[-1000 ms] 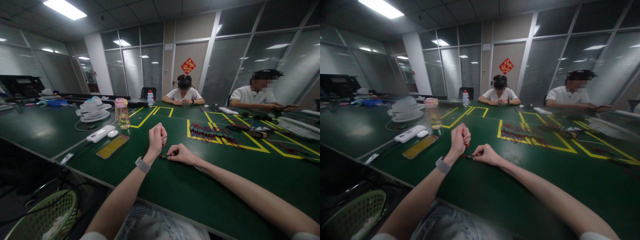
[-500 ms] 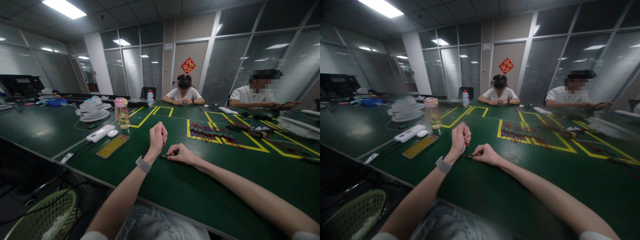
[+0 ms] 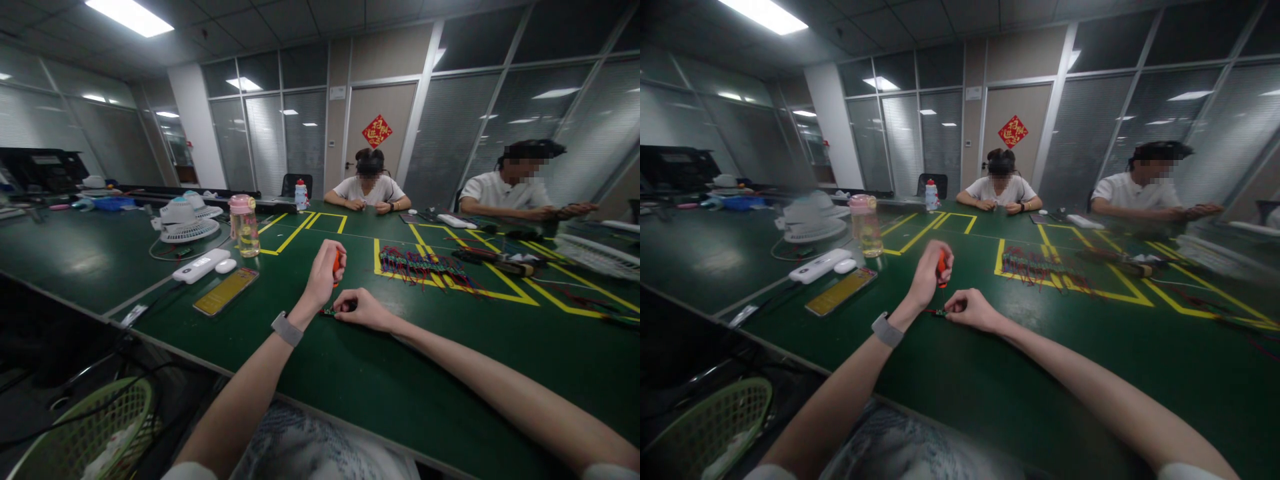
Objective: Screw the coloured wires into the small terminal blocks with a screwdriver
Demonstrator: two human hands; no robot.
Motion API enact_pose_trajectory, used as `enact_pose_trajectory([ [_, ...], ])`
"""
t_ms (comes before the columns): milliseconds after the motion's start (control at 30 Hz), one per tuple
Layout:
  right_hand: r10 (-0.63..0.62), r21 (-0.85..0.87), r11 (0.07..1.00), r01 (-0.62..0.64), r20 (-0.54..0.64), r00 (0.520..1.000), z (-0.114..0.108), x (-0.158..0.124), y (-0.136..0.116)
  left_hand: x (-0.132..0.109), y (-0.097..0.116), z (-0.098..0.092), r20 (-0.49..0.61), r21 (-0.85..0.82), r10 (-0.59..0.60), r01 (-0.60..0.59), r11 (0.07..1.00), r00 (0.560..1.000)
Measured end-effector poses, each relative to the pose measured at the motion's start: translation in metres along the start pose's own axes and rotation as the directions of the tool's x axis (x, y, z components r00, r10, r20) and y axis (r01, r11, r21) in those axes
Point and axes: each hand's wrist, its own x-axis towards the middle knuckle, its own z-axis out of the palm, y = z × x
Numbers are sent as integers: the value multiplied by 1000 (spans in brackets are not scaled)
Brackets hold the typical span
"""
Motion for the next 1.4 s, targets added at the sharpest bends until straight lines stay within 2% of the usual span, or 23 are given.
enact_pose_trajectory([
  [100,-7,-3,1000,7,-46,999,6,-2,0,0,3,-1,106,123,45,-58,991,993],
  [167,-41,-65,997,35,-80,996,9,-4,0,-1,4,-2,129,210,59,-85,974,990],
  [267,-103,-207,975,77,-119,987,12,-6,-2,-3,7,-4,61,350,95,-111,930,994],
  [367,-129,-278,957,88,-135,982,11,-8,-3,-4,10,-6,29,445,146,-143,884,989],
  [467,-139,-273,957,102,-122,983,9,-11,-3,-3,13,-10,51,381,141,-150,912,989],
  [600,-154,-244,961,129,-84,985,8,-16,-3,3,11,-16,74,206,17,-32,978,997],
  [667,-165,-251,958,140,-83,983,8,-18,-4,4,9,-18,30,259,32,-38,965,999],
  [767,-187,-276,949,155,-93,978,10,-18,-3,3,7,-17,-52,406,160,-126,905,986],
  [833,-198,-285,945,163,-100,975,11,-18,-1,2,7,-16,-51,469,213,-164,868,976],
  [900,-204,-281,945,168,-103,974,11,-17,1,1,7,-16,-7,426,182,-162,890,983],
  [1000,-201,-265,950,168,-101,975,11,-17,2,3,8,-16,90,226,43,-62,972,995],
  [1067,-187,-255,954,156,-99,977,10,-17,1,3,8,-16,106,178,-11,-9,984,994],
  [1200,-156,-245,961,129,-96,983,9,-18,-2,2,7,-17,2,362,107,-100,927,994],
  [1267,-153,-240,963,126,-96,984,8,-18,-2,1,7,-16,-5,435,163,-145,889,987],
  [1333,-157,-231,964,131,-98,983,8,-17,-1,1,8,-15,27,404,142,-141,904,989],
  [1400,-153,-221,967,128,-102,983,8,-17,0,0,8,-14,71,308,73,-91,947,995],
])
